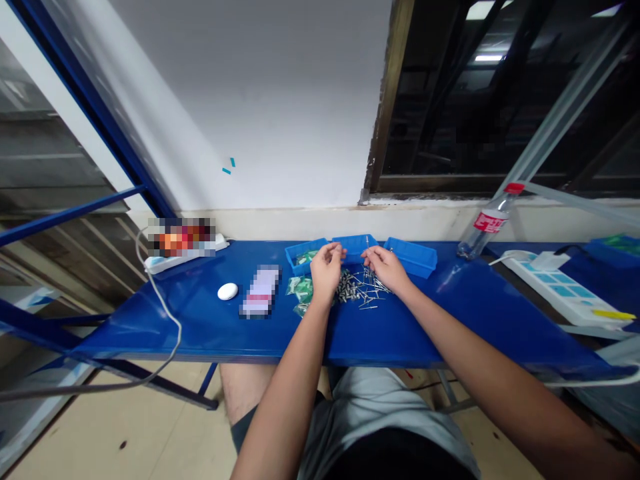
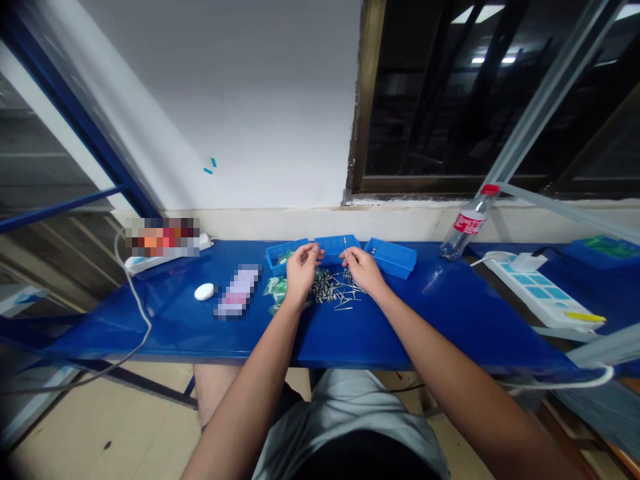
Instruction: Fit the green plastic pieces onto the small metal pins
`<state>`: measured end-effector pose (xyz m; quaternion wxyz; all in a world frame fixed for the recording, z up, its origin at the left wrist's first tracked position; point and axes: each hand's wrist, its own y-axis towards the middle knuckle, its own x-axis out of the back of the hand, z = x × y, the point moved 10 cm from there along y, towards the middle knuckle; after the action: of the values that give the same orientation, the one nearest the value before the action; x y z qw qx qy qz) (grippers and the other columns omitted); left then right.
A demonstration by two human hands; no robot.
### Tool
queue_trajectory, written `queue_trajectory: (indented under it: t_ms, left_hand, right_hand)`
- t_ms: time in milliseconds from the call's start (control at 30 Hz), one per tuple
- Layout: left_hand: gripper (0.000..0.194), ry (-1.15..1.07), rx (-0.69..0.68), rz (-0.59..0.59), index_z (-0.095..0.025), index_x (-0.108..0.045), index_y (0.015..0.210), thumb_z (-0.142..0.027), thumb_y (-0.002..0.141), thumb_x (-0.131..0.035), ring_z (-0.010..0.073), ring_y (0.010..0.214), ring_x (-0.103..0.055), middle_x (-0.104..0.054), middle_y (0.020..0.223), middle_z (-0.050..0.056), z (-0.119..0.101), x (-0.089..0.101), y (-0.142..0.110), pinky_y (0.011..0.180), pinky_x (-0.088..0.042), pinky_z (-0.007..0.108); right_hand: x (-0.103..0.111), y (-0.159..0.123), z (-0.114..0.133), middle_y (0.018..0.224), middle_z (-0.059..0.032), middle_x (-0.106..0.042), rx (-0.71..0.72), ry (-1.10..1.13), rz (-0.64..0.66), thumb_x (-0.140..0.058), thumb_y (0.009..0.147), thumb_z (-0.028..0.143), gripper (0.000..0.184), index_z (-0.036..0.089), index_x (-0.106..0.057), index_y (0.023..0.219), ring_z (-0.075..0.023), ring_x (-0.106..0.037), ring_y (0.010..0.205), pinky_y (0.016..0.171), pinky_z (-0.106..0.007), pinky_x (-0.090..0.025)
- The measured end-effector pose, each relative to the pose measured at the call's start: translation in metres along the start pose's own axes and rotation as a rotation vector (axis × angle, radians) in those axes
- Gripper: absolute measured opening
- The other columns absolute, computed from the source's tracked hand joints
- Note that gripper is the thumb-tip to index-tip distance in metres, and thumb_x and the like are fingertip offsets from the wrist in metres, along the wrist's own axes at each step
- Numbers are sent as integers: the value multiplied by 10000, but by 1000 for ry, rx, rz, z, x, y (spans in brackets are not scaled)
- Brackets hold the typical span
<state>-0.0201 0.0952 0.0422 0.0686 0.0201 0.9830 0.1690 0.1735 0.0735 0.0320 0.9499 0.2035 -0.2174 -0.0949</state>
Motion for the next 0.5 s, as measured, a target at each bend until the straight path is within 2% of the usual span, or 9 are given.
queue_trajectory:
  t_ms: [133, 200, 333, 433, 500]
  left_hand:
    - [336, 0, -23, -6, -142, -702, 1123, -436, 988, -609, 204, 884, -751, -797, 1005, 119, 0, 1, 1, 788, -608, 319]
    - [341, 6, -34, -15, -146, -703, 1126, -443, 993, -598, 201, 882, -746, -795, 1003, 116, -1, 2, 2, 785, -605, 313]
    - [358, 9, -51, -36, -151, -702, 1114, -466, 1005, -569, 191, 870, -737, -791, 1006, 119, -2, 5, 2, 788, -601, 306]
    - [382, 14, -53, -30, -149, -700, 1110, -489, 1003, -564, 190, 872, -735, -787, 1002, 121, -2, 5, 2, 791, -599, 307]
    - [383, 12, -50, -20, -149, -700, 1113, -491, 998, -569, 191, 869, -735, -786, 992, 116, -2, 3, 2, 786, -597, 306]
  right_hand:
    - [-1, 9, -9, 662, -34, -711, -53, -37, -13, -533, 980, 617, 486, 208, -741, 818, -183, -631, 581, 556, -296, -487]
    - [-1, 8, -5, 661, -38, -728, -34, -75, -18, -578, 969, 583, 443, 214, -746, 789, -197, -659, 600, 587, -310, -514]
    - [-16, -5, 22, 889, -48, -805, 199, -250, 84, -696, 929, 375, 162, 247, -789, 963, -239, -722, 812, 788, -384, -576]
    - [-36, -16, 36, 1075, -60, -808, 373, -362, 195, -675, 933, 230, 176, 265, -793, 1059, -272, -704, 1037, 965, -455, -548]
    - [-45, -16, 35, 1104, -61, -801, 399, -383, 237, -652, 927, 164, 227, 267, -788, 1077, -270, -691, 1074, 992, -463, -542]
